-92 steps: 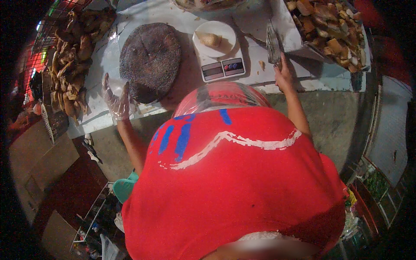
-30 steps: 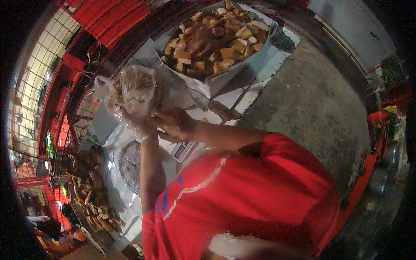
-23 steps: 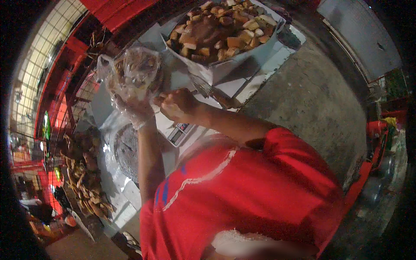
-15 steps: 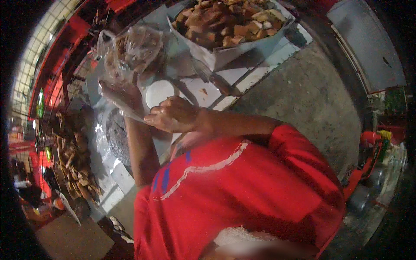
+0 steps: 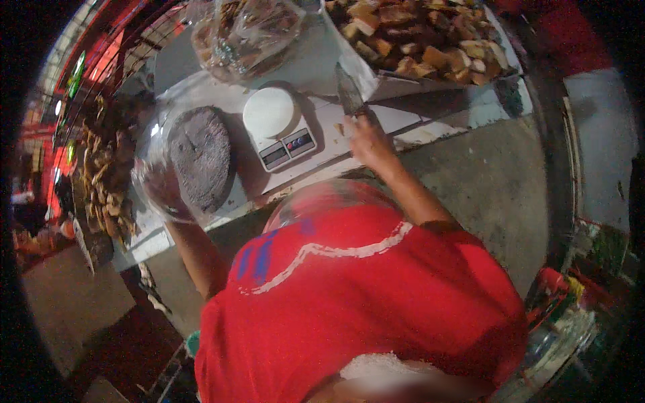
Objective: The person cuts pieces of cooked meat on a wooden chopping board using a knife. They weigh the cut pieces on a digital scale and place them into a plastic bag. The process is repeated multiple times.
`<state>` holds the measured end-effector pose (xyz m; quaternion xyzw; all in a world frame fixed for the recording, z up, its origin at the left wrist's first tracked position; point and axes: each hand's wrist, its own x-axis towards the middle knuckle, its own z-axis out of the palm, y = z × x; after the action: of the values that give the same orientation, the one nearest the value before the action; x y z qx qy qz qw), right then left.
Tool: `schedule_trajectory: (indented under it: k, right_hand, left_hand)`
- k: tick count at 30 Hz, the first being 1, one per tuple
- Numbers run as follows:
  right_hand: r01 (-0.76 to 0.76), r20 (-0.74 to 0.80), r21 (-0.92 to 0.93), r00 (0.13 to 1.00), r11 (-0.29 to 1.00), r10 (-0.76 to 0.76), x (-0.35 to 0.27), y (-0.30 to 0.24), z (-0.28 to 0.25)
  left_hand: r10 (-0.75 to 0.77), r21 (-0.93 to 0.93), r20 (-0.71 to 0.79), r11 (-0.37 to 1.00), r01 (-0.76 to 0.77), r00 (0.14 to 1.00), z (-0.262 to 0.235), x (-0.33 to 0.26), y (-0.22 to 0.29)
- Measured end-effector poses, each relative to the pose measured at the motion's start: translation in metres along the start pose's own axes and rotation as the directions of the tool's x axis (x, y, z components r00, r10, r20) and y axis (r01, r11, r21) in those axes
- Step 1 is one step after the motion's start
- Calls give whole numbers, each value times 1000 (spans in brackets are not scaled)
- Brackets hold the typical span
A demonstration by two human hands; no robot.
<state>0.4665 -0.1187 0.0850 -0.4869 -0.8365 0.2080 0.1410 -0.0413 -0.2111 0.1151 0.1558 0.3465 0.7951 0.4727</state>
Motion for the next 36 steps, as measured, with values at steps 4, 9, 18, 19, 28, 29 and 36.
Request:
schedule_trajectory:
  k: [4,9,18,19,28,29,36]
  right_hand:
    - [-262,149,-140,948,955,282,16,60,25]
    - [-96,115,-30,988,995,99,30,72,38]
    - [-331,311,154,911,931,272,60,107,43]
    - [-348,348,147,894,926,281,62,110,41]
    - [-669,600,568,735,479,315,42,87,-12]
    - [-640,589,535,751,552,300,41,80,-17]
    - [-562,567,702,813,438,134,69,-27,-40]
  left_hand:
    - [161,473,-338,881,20,927,-84,-122,-3]
    - [227,357,-655,934,30,721,-129,-257,-20]
    - [590,496,-677,807,-321,439,-111,-267,-29]
    - [471,294,-741,869,-399,479,-112,-268,-31]
    - [487,321,-739,862,-393,465,-142,-199,-30]
    - [479,244,-735,847,-472,480,-143,-195,-26]
    - [749,707,-536,651,-278,391,-245,-155,-1]
